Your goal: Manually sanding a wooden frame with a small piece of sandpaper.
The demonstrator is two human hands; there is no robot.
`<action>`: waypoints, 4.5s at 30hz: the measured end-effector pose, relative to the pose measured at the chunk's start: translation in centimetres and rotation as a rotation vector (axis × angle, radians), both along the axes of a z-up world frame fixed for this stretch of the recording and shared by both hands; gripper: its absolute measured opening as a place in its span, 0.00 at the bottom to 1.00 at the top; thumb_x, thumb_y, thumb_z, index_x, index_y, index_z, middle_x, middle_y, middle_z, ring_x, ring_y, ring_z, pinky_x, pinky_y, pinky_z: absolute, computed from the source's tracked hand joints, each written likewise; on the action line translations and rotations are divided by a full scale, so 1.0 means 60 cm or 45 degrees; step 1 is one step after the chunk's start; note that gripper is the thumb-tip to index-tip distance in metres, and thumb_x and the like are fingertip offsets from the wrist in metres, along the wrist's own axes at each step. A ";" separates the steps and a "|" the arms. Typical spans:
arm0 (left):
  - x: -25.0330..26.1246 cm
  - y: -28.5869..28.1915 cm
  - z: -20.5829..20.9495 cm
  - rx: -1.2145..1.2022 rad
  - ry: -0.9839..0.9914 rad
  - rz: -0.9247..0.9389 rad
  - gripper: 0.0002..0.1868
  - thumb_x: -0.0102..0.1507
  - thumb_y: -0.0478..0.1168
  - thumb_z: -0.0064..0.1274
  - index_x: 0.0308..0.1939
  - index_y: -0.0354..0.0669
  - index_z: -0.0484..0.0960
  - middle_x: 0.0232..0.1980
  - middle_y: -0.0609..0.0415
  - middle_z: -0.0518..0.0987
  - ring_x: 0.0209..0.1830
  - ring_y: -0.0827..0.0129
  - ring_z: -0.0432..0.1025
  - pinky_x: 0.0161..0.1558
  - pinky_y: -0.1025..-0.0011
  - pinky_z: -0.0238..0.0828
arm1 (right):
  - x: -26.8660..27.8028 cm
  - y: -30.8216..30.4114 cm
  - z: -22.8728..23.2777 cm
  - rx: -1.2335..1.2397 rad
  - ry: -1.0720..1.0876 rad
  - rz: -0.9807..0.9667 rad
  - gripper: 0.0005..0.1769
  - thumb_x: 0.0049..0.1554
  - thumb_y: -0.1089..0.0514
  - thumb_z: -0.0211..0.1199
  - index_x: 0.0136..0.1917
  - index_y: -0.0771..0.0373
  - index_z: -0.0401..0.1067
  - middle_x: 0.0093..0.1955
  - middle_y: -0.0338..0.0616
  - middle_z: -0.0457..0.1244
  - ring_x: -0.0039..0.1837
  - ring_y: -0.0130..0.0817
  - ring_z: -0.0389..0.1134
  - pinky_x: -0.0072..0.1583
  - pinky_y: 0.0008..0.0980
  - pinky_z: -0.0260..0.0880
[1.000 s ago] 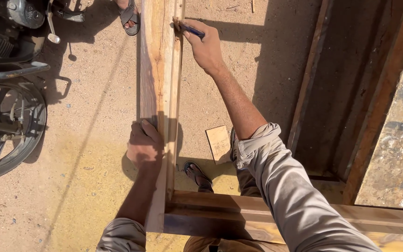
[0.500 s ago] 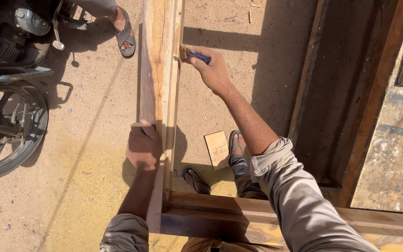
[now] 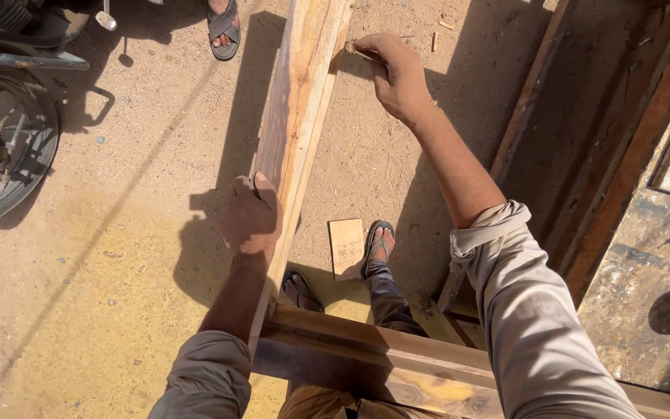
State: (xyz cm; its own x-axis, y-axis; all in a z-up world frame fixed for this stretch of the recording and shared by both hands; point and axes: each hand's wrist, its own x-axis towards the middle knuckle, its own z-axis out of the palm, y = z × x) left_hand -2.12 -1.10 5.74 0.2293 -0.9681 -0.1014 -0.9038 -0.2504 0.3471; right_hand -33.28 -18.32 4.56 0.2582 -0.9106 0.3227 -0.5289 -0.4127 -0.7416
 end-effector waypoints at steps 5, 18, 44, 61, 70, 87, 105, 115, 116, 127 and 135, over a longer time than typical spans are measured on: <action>-0.012 -0.003 0.028 0.047 -0.028 0.022 0.27 0.74 0.55 0.36 0.47 0.34 0.78 0.37 0.34 0.82 0.33 0.40 0.80 0.33 0.48 0.77 | -0.010 -0.007 0.025 -0.437 0.614 0.191 0.24 0.63 0.70 0.62 0.71 0.59 0.71 0.70 0.46 0.65 0.73 0.44 0.66 0.70 0.43 0.70; -0.007 -0.002 0.022 0.108 -0.035 -0.061 0.24 0.77 0.53 0.39 0.40 0.36 0.78 0.31 0.40 0.82 0.28 0.55 0.80 0.25 0.60 0.78 | 0.027 0.017 0.013 -0.532 1.272 0.147 0.23 0.65 0.62 0.57 0.73 0.56 0.70 0.68 0.47 0.63 0.65 0.39 0.64 0.60 0.39 0.71; -0.012 -0.007 0.057 0.256 0.029 -0.005 0.22 0.75 0.53 0.35 0.46 0.38 0.76 0.32 0.43 0.80 0.29 0.61 0.79 0.24 0.64 0.76 | 0.047 -0.074 0.002 -0.134 1.290 -0.088 0.22 0.56 0.68 0.63 0.60 0.48 0.82 0.55 0.38 0.67 0.59 0.35 0.64 0.55 0.43 0.65; 0.000 0.007 -0.019 -0.185 -0.190 -0.121 0.23 0.74 0.54 0.40 0.46 0.35 0.79 0.29 0.41 0.81 0.24 0.53 0.80 0.23 0.60 0.77 | 0.013 0.010 0.001 0.563 0.188 -0.372 0.17 0.66 0.62 0.59 0.66 0.54 0.77 0.56 0.41 0.70 0.53 0.32 0.68 0.55 0.37 0.72; 0.094 0.064 -0.150 0.371 0.173 -0.046 0.28 0.68 0.59 0.29 0.47 0.37 0.70 0.39 0.48 0.77 0.35 0.60 0.75 0.36 0.65 0.75 | 0.045 -0.062 -0.121 0.244 -0.306 -0.472 0.23 0.71 0.60 0.52 0.77 0.63 0.61 0.71 0.53 0.63 0.73 0.43 0.65 0.73 0.43 0.65; -0.018 -0.005 0.052 0.247 0.032 0.063 0.19 0.73 0.50 0.36 0.42 0.37 0.74 0.37 0.39 0.80 0.34 0.46 0.78 0.38 0.52 0.76 | 0.102 -0.054 -0.131 0.021 0.050 -0.493 0.37 0.64 0.69 0.59 0.81 0.57 0.50 0.80 0.53 0.51 0.78 0.49 0.59 0.74 0.37 0.69; -0.021 -0.011 0.063 0.384 0.050 0.101 0.18 0.70 0.48 0.36 0.48 0.38 0.74 0.38 0.41 0.79 0.36 0.49 0.77 0.40 0.51 0.76 | 0.053 -0.052 -0.129 -0.036 -0.372 -0.514 0.31 0.63 0.78 0.49 0.75 0.58 0.68 0.74 0.47 0.63 0.76 0.40 0.66 0.75 0.36 0.71; -0.004 0.003 0.023 0.292 -0.042 0.021 0.17 0.71 0.46 0.36 0.42 0.38 0.75 0.32 0.45 0.79 0.29 0.54 0.76 0.36 0.56 0.77 | 0.068 -0.065 -0.158 0.012 -0.364 -0.454 0.36 0.58 0.81 0.46 0.73 0.56 0.70 0.74 0.44 0.64 0.73 0.38 0.68 0.68 0.34 0.73; 0.000 0.005 0.016 0.149 -0.095 -0.066 0.15 0.72 0.46 0.38 0.41 0.38 0.74 0.32 0.46 0.79 0.28 0.55 0.76 0.37 0.57 0.77 | 0.065 -0.065 -0.166 -0.001 -0.326 -0.445 0.36 0.58 0.81 0.47 0.73 0.56 0.70 0.73 0.44 0.64 0.72 0.38 0.68 0.67 0.34 0.73; 0.000 -0.001 0.024 0.165 0.010 -0.046 0.25 0.72 0.54 0.41 0.49 0.32 0.79 0.36 0.45 0.82 0.29 0.64 0.79 0.31 0.69 0.79 | -0.052 -0.089 -0.017 -0.437 0.527 -0.146 0.29 0.58 0.75 0.61 0.69 0.54 0.75 0.70 0.39 0.65 0.75 0.37 0.63 0.76 0.46 0.58; 0.018 0.007 -0.037 0.940 -0.447 -0.109 0.30 0.70 0.64 0.43 0.54 0.40 0.79 0.41 0.52 0.80 0.23 0.77 0.67 0.25 0.76 0.72 | -0.088 -0.108 0.079 -0.835 1.246 0.428 0.25 0.66 0.54 0.61 0.76 0.50 0.68 0.78 0.36 0.62 0.80 0.32 0.59 0.82 0.40 0.54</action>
